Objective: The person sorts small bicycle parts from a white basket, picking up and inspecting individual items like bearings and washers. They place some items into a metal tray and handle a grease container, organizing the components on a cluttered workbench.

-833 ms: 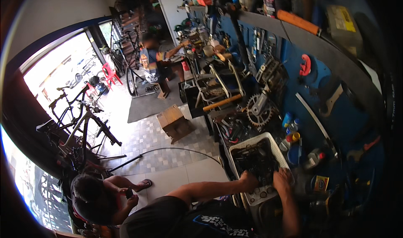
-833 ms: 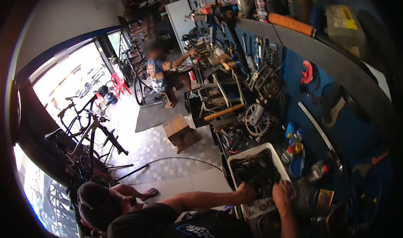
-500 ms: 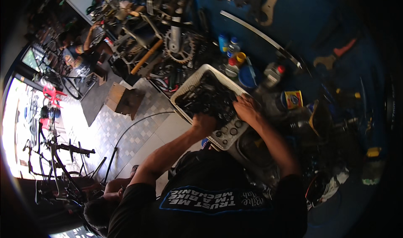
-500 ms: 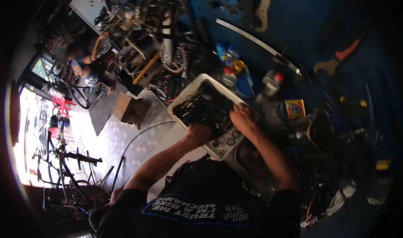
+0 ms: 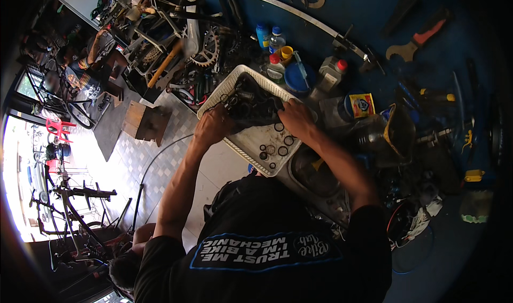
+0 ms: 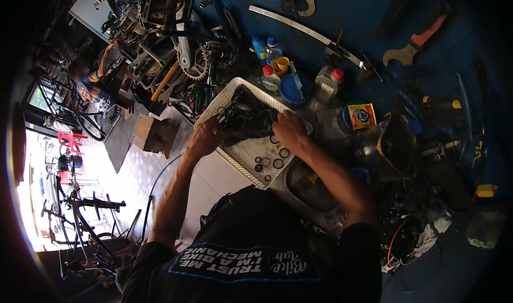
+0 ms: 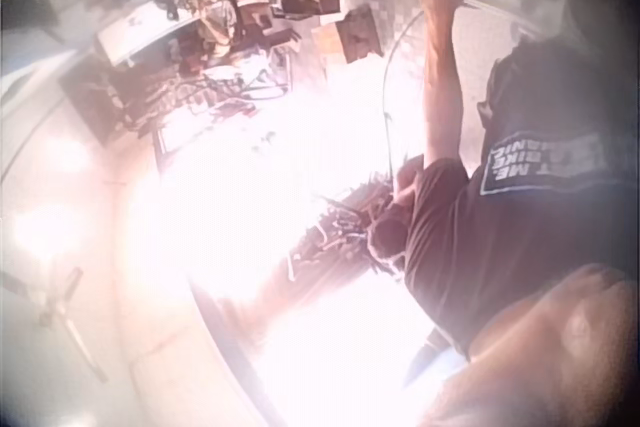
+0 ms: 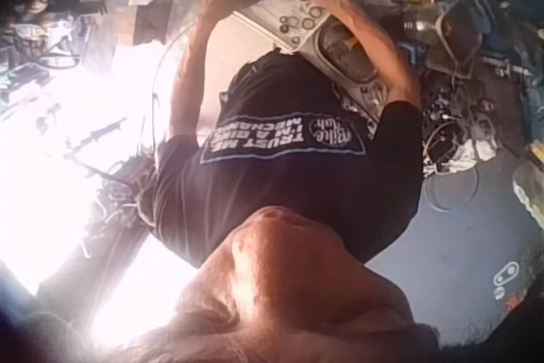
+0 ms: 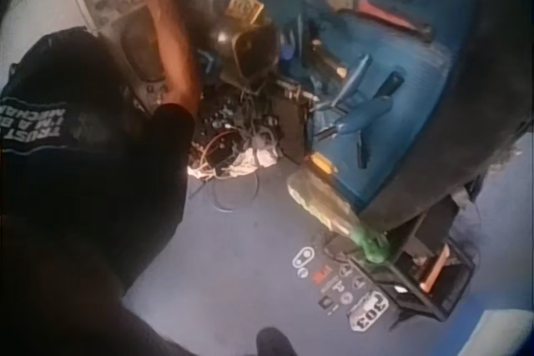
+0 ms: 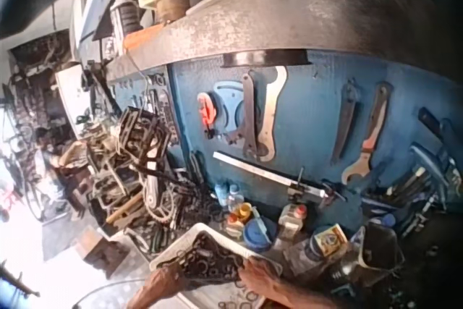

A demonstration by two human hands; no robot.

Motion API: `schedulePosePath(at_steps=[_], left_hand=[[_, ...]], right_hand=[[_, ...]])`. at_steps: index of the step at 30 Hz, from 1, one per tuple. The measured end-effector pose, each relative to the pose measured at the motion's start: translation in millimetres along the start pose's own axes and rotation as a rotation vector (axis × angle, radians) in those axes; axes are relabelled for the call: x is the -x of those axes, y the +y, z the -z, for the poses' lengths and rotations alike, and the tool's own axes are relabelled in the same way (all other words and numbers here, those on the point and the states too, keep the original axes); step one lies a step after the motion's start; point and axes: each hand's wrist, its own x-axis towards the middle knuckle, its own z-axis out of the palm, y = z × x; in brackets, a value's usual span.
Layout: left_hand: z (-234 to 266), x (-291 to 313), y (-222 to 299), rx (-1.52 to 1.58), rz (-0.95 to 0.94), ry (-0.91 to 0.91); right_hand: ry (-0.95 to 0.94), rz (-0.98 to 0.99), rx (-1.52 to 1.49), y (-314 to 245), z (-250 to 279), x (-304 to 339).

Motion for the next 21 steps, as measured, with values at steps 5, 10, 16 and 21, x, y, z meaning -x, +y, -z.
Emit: schedulePosePath(at_steps=[5, 10, 16, 21], left_hand=[[14.7, -2.7, -8.8, 0.007, 0.059, 0.013], [22.7, 3.4, -16.4, -0.038, 0.067, 0.009], [26.6, 15.2, -15.2, 0.02, 0.081, 0.008], [38.1, 30.5, 14.4, 0.016, 0.117, -0.015]], right_hand=[[0.049, -0.088, -0.029, -0.8, 13.0, -8.5], [0.239, -0.069, -0.067, 14.0, 26.4, -24.3], [0.31, -0.044, -0.179, 25.3, 36.5, -53.0], [0.242, -0.034, -0.216, 20.4, 53.9, -69.5]])
